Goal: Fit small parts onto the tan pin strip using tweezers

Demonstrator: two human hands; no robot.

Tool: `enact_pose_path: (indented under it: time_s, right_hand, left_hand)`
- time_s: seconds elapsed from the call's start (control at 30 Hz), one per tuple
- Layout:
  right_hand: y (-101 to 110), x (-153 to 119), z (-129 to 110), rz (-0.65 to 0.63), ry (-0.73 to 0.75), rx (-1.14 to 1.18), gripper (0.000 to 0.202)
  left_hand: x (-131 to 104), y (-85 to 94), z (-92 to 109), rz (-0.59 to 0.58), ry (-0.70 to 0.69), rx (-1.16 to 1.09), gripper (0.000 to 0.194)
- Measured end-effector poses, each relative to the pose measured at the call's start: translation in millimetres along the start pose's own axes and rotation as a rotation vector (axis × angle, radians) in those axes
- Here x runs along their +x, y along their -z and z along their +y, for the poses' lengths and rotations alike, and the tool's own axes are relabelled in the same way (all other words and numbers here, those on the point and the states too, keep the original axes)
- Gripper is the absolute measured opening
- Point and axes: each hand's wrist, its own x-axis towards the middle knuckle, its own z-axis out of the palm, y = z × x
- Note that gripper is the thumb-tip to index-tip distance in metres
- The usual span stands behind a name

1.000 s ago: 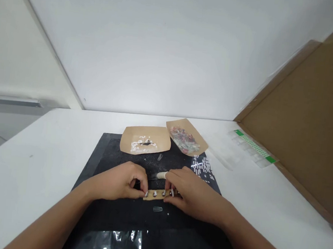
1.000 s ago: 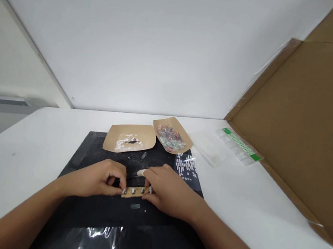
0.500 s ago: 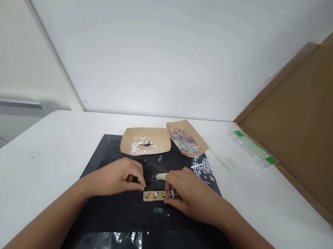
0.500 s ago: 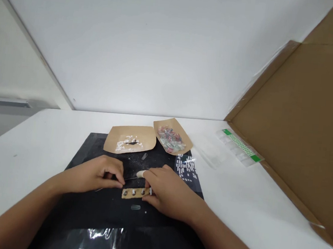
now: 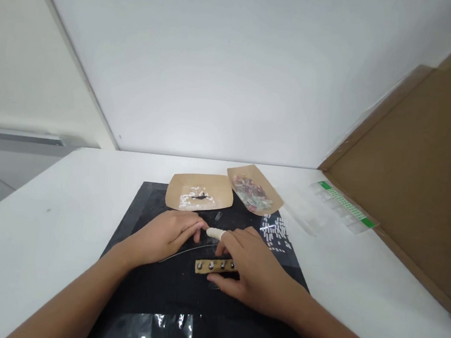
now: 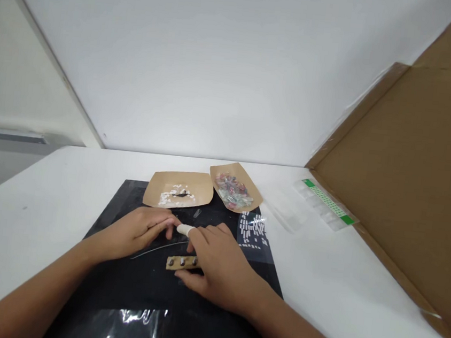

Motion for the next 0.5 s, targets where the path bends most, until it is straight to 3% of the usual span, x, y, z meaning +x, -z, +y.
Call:
enact_pose_path:
  time_s: [0.17,0.33,0.5]
  right_hand:
    - [-15,3,-3,0.000,0.019,-0.066,0.037]
    - [-20,4,-5,-0.011,0.010,-0.092,0.020]
    - [-20,4,-9,-0.008,-0.022,-0.067,0.016]
  left_hand:
    - [-3,-1.6,-4,0.061,-0.041,0.104,0.035]
    - [-4,-2.3,-3,0.087,-0.047,0.205,0.034]
    - [-5,-1.2,2,0.084,-0.052,0.240,0.035]
